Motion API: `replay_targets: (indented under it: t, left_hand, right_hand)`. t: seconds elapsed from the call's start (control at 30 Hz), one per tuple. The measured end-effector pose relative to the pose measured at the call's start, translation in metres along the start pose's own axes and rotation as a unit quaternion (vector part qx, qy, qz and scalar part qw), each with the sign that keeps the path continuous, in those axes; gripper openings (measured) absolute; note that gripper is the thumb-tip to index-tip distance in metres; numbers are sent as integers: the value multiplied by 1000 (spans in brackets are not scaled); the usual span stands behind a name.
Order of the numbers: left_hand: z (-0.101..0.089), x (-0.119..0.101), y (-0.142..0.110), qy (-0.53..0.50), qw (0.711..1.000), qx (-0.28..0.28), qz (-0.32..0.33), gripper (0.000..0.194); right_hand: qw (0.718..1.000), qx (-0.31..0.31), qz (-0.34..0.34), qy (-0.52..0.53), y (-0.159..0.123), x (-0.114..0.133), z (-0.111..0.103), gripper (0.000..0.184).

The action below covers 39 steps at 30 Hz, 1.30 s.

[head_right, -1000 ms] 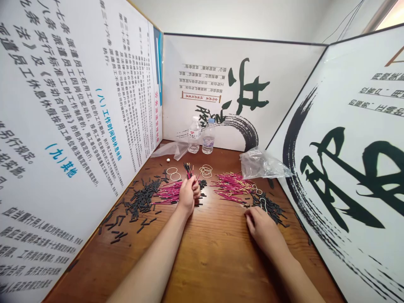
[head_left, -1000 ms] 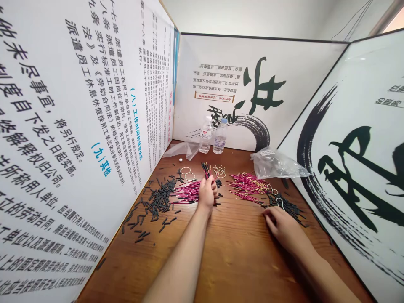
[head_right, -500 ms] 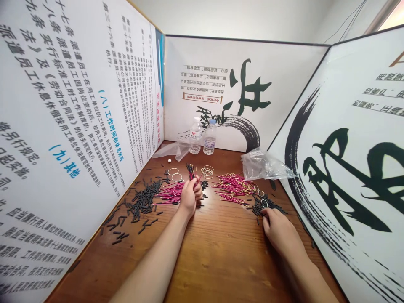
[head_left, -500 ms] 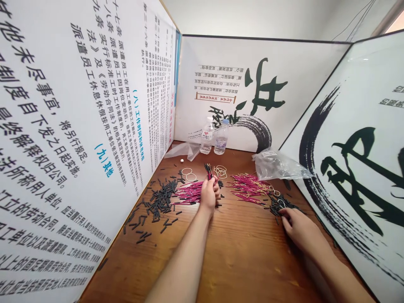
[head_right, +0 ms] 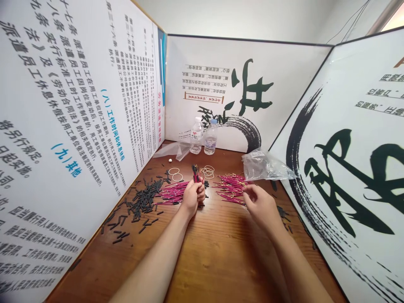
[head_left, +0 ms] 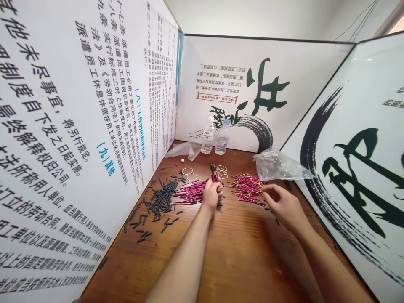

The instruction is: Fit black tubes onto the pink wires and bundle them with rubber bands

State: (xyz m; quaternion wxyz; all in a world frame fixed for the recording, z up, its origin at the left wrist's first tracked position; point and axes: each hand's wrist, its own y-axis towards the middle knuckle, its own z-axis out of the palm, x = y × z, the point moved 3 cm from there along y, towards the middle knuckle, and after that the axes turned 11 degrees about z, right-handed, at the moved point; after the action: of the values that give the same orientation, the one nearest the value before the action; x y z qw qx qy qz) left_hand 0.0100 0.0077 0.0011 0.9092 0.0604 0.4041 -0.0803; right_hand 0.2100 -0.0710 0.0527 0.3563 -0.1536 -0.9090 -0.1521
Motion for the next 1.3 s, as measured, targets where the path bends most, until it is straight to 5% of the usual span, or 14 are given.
replay_targets:
  t: [0.17, 0.37, 0.5, 0.7, 1.3]
  left_hand:
    - [3, 1, -1, 2, 1000, 18, -18, 23]
    - [3, -2, -1, 12, 1000, -5, -3, 27]
    - [4, -2, -1, 11, 1000, 1, -3, 25]
    - [1, -1, 0, 15, 1000, -12, 4, 26]
    - [2, -3, 0, 25, 999, -34, 24, 25]
  right_hand:
    - [952, 6, -1, 307, 27, 75, 58, 28]
    - [914, -33, 13, 405, 32, 93, 111, 22]
    - [905, -60, 35, 420, 31, 84, 110, 25]
    - [907, -2, 53, 417, 34, 83, 112, 25]
    - [912, 12, 41, 408, 36, 77, 120, 24]
